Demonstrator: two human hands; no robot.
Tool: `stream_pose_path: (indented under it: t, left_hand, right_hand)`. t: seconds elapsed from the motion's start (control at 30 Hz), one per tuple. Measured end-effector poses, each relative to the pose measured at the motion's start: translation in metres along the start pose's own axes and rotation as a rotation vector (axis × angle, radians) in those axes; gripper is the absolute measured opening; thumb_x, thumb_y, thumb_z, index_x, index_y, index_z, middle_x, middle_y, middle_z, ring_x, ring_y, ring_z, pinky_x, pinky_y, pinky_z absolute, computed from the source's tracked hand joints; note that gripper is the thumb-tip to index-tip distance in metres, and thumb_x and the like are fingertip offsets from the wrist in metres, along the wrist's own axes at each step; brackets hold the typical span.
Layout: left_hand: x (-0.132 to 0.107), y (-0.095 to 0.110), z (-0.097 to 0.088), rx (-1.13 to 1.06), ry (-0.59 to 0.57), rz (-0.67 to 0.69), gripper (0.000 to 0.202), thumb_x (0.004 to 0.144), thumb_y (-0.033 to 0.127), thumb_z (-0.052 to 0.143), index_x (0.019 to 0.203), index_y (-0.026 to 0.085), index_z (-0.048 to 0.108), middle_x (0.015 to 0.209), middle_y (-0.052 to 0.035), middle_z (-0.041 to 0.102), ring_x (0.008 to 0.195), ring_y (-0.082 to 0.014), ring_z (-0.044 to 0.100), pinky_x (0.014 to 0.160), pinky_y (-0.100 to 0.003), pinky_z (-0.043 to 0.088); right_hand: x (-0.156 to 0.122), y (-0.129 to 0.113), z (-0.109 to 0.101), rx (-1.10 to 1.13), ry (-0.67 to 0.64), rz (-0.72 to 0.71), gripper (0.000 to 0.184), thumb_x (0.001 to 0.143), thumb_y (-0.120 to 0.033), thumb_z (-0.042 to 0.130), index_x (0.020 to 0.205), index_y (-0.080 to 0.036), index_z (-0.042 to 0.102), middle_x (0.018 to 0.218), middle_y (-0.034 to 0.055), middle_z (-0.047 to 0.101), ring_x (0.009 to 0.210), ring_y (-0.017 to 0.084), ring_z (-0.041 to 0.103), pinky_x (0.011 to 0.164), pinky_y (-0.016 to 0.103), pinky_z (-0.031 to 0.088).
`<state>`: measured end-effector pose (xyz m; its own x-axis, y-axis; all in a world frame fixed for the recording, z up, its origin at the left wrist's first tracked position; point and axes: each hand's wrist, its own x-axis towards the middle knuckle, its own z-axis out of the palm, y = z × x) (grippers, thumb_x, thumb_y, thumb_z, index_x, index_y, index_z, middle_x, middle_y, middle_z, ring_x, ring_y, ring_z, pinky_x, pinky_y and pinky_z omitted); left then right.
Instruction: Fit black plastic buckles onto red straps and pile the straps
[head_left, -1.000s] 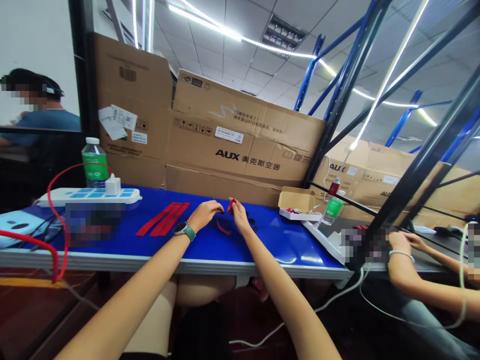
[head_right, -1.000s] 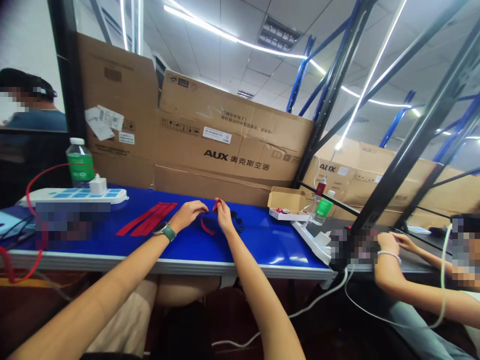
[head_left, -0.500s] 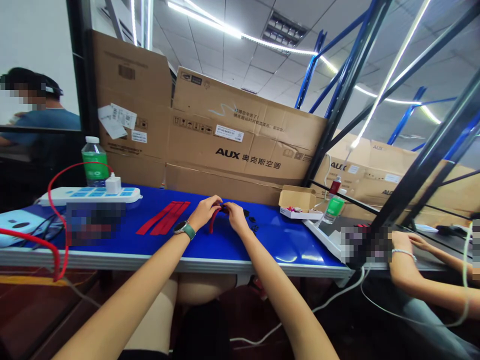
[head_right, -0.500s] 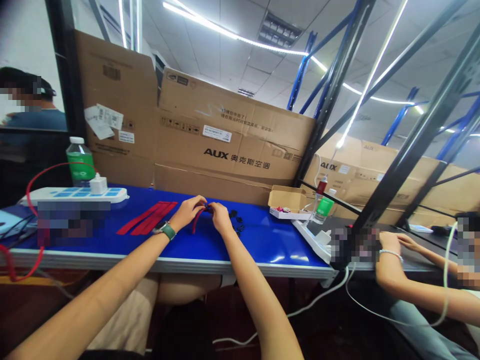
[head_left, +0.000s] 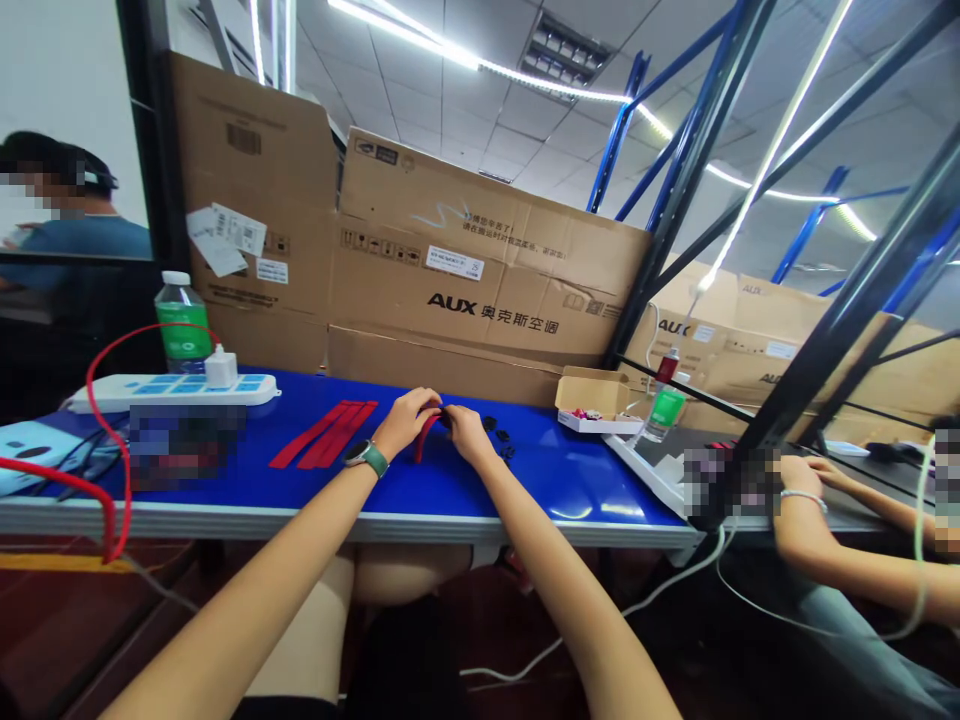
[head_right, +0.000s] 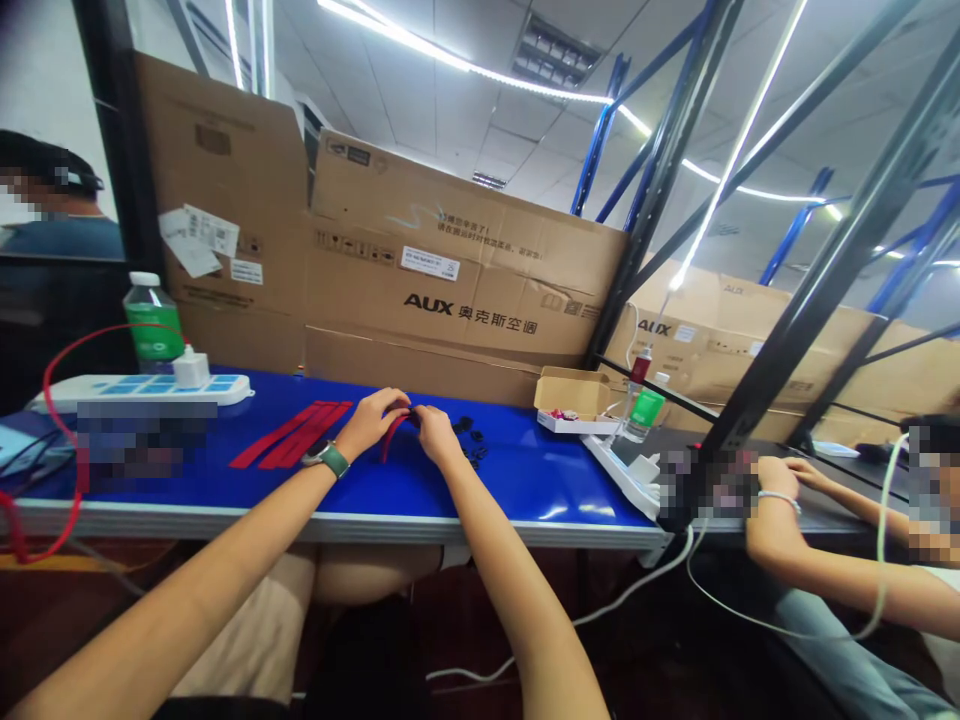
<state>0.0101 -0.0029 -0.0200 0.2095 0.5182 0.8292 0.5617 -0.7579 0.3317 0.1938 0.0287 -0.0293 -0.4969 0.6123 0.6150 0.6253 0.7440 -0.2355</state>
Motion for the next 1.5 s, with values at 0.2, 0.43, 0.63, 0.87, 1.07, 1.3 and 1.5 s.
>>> stream_pose_path:
  t: [0.2, 0.43, 0.63, 0.87, 1.07, 1.3, 1.5]
  left_hand:
    - [-0.002, -0.001, -0.001, 0.010, 0.023, -0.031, 0.016, 0.091, 0.025, 0.061, 0.096, 0.023, 0.075, 0.098, -0.0034, 0.078, 0.091, -0.0203, 0.072, 0.087, -0.032, 0.053]
    - [-0.003, 0.007, -0.003, 0.064, 0.055, -0.070, 0.017, 0.092, 0.026, 0.057, 0.097, 0.024, 0.074, 0.094, -0.0021, 0.078, 0.087, -0.0195, 0.073, 0.084, -0.030, 0.054]
    - [-0.003, 0.006, 0.000, 0.052, 0.042, -0.092, 0.018, 0.091, 0.028, 0.058, 0.097, 0.024, 0.074, 0.095, -0.0021, 0.078, 0.087, -0.0198, 0.073, 0.081, -0.028, 0.054]
    - [-0.004, 0.008, 0.000, 0.064, 0.003, -0.093, 0.018, 0.090, 0.028, 0.059, 0.097, 0.024, 0.075, 0.095, -0.0014, 0.079, 0.086, -0.0197, 0.074, 0.080, -0.029, 0.054]
    - [-0.003, 0.009, 0.001, 0.052, 0.034, -0.114, 0.018, 0.091, 0.030, 0.059, 0.096, 0.023, 0.075, 0.091, -0.0019, 0.079, 0.082, -0.0195, 0.074, 0.076, -0.028, 0.055]
    - [-0.004, 0.002, 0.004, 0.009, 0.057, -0.169, 0.014, 0.088, 0.028, 0.061, 0.091, 0.022, 0.074, 0.084, -0.0020, 0.078, 0.077, -0.0189, 0.074, 0.075, -0.028, 0.057]
    - [-0.003, 0.002, 0.004, -0.007, 0.086, -0.187, 0.014, 0.087, 0.028, 0.061, 0.089, 0.021, 0.073, 0.083, -0.0030, 0.078, 0.076, -0.0189, 0.073, 0.074, -0.029, 0.058]
  right_hand:
    - [0.000, -0.008, -0.004, 0.418, 0.031, 0.191, 0.021, 0.096, -0.022, 0.047, 0.090, -0.019, 0.067, 0.079, 0.0031, 0.068, 0.065, 0.015, 0.065, 0.068, 0.025, 0.050]
    - [-0.001, -0.012, 0.002, 1.303, 0.022, 0.438, 0.050, 0.078, -0.041, 0.076, 0.119, -0.028, 0.051, 0.102, 0.0003, 0.069, 0.085, 0.017, 0.071, 0.083, 0.037, 0.058]
    - [-0.003, -0.012, -0.004, 1.468, -0.053, 0.525, 0.062, 0.064, -0.029, 0.086, 0.114, -0.026, 0.048, 0.094, -0.0022, 0.068, 0.078, 0.018, 0.071, 0.081, 0.039, 0.059]
    - [-0.004, -0.010, 0.003, 1.446, -0.010, 0.471, 0.059, 0.065, -0.024, 0.083, 0.112, -0.027, 0.048, 0.097, -0.0039, 0.064, 0.077, 0.015, 0.069, 0.076, 0.036, 0.060]
    - [0.001, 0.006, 0.017, 1.261, 0.112, 0.456, 0.051, 0.069, -0.028, 0.072, 0.110, -0.027, 0.041, 0.084, -0.0054, 0.065, 0.060, 0.013, 0.063, 0.059, 0.027, 0.053]
    - [0.001, 0.004, 0.015, 0.567, 0.164, 0.269, 0.021, 0.080, -0.041, 0.062, 0.085, -0.023, 0.053, 0.076, -0.0003, 0.067, 0.067, 0.016, 0.060, 0.066, 0.028, 0.048]
    - [0.000, -0.010, 0.003, 0.328, 0.254, 0.225, 0.026, 0.084, -0.042, 0.060, 0.070, -0.023, 0.050, 0.063, -0.0019, 0.060, 0.059, 0.015, 0.052, 0.062, 0.026, 0.043]
